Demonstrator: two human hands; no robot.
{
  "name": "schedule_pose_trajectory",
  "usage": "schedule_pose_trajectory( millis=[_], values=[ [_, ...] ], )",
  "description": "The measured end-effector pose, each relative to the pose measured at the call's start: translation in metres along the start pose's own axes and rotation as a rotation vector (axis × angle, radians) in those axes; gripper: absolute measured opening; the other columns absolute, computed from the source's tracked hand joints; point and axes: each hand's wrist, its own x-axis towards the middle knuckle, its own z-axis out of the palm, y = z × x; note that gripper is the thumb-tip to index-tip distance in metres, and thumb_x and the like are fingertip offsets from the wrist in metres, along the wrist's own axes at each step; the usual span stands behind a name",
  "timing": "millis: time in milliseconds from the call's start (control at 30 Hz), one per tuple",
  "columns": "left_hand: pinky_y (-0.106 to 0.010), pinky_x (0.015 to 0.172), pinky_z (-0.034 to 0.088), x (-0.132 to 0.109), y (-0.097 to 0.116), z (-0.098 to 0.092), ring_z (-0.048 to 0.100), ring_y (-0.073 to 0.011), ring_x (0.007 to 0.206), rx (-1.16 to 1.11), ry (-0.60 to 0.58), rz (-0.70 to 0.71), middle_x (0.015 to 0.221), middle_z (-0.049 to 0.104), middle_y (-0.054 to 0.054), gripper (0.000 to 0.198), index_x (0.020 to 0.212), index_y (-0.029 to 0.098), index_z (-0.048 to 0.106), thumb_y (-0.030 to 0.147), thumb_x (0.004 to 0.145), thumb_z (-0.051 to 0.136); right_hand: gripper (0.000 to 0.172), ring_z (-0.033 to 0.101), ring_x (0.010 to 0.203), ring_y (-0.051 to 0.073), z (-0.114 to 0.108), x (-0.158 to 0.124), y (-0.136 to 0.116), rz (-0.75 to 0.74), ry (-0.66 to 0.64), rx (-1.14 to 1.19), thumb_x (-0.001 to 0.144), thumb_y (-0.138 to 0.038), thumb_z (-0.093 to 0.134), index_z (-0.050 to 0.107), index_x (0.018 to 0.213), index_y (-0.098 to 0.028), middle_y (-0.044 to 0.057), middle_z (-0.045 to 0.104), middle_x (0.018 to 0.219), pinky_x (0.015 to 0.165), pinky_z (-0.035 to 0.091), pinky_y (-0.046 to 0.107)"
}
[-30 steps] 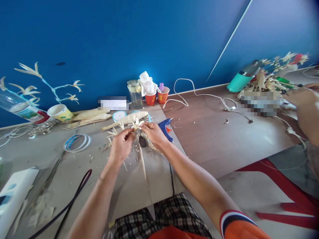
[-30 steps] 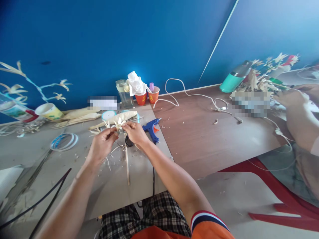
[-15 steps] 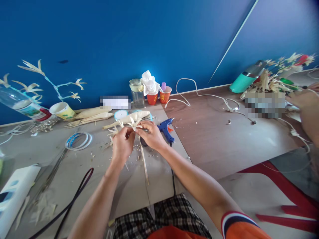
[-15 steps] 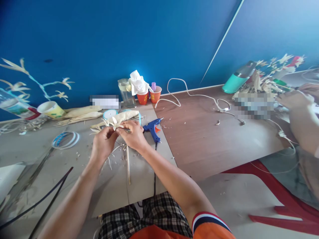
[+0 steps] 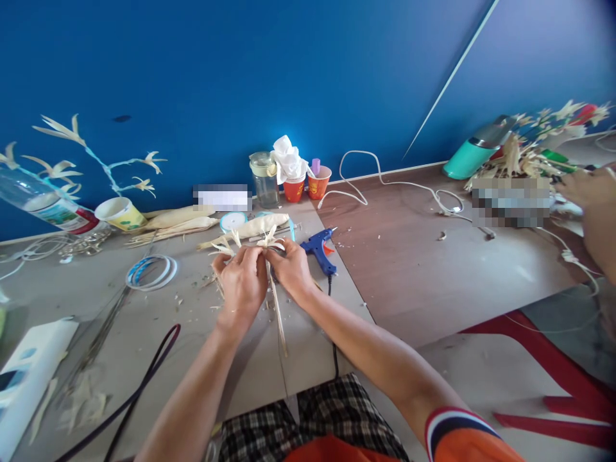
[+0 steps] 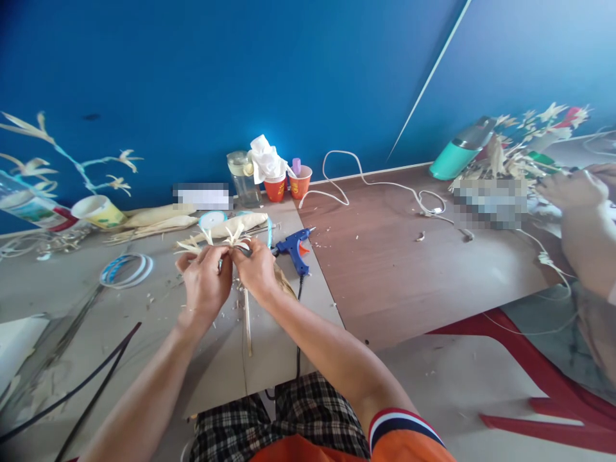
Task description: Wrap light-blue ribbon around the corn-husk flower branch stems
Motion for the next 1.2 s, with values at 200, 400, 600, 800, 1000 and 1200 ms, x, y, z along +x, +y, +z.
schedule_pose_trajectory(
  millis=[200, 400, 600, 800, 1000, 1200],
  values=[
    [-0.04, 0.098, 0.027, -0.003, 0.007, -0.009, 0.061, -0.0257, 0.102, -0.255, -0.01, 0.009, 0.107, 0.07, -0.011, 0.025, 0.105, 0.024, 0.069, 0.024, 0.084, 0.055, 0.009, 0.04, 0.057, 0.009, -0.007, 0.012, 0.003, -0.001, 0.018, 0.246, 0.067, -0.025, 0.059, 0.053, 0.065, -0.019, -0.006, 0.048, 0.058, 0.058, 0.034, 0.023],
    [-0.028, 0.063, 0.042, 0.006, -0.004, -0.033, 0.055, -0.0164, 0.063, -0.62, -0.473, -0.146, 0.072, 0.065, -0.004, 0.02, 0.082, 0.021, 0.072, 0.035, 0.082, 0.057, 0.017, 0.043, 0.058, 0.008, -0.013, 0.023, -0.001, 0.032, 0.022, 0.627, 0.06, -0.02, 0.063, 0.048, 0.067, -0.02, -0.006, 0.049, 0.062, 0.061, 0.036, 0.023],
    [-0.023, 0.052, 0.039, 0.008, -0.03, -0.005, 0.048, -0.0095, 0.052, -0.976, -0.679, -0.541, 0.065, 0.062, -0.002, 0.021, 0.075, 0.015, 0.071, 0.036, 0.071, 0.07, 0.024, 0.049, 0.061, 0.008, -0.014, 0.025, -0.004, 0.011, -0.012, 0.786, 0.055, -0.014, 0.065, 0.046, 0.069, -0.021, -0.006, 0.052, 0.066, 0.064, 0.039, 0.023],
    [-0.031, 0.072, 0.053, 0.003, -0.019, 0.017, 0.067, -0.0178, 0.075, -1.564, -0.49, -0.856, 0.081, 0.07, -0.008, 0.01, 0.073, 0.013, 0.067, 0.018, 0.067, 0.072, 0.026, 0.05, 0.057, 0.008, -0.012, 0.017, -0.011, 0.076, -0.085, 0.743, 0.056, -0.018, 0.064, 0.043, 0.071, -0.022, -0.007, 0.05, 0.065, 0.057, 0.042, 0.023],
    [-0.031, 0.075, 0.057, 0.004, -0.012, 0.008, 0.067, -0.0144, 0.07, -1.752, -0.524, -0.868, 0.078, 0.068, -0.005, 0.011, 0.084, 0.013, 0.064, 0.015, 0.074, 0.064, 0.027, 0.048, 0.048, 0.008, -0.012, 0.011, -0.013, 0.089, -0.129, 0.661, 0.06, -0.022, 0.064, 0.043, 0.077, -0.023, -0.007, 0.052, 0.064, 0.045, 0.037, 0.021],
    [-0.035, 0.084, 0.053, 0.004, -0.009, -0.003, 0.065, -0.0152, 0.078, -1.808, -0.474, -0.813, 0.087, 0.066, -0.004, 0.025, 0.091, 0.017, 0.062, 0.017, 0.067, 0.067, 0.019, 0.052, 0.066, 0.01, -0.011, 0.017, -0.007, -0.04, -0.068, 0.548, 0.061, -0.022, 0.064, 0.048, 0.072, -0.022, -0.003, 0.053, 0.071, 0.063, 0.044, 0.023]
  ],
)
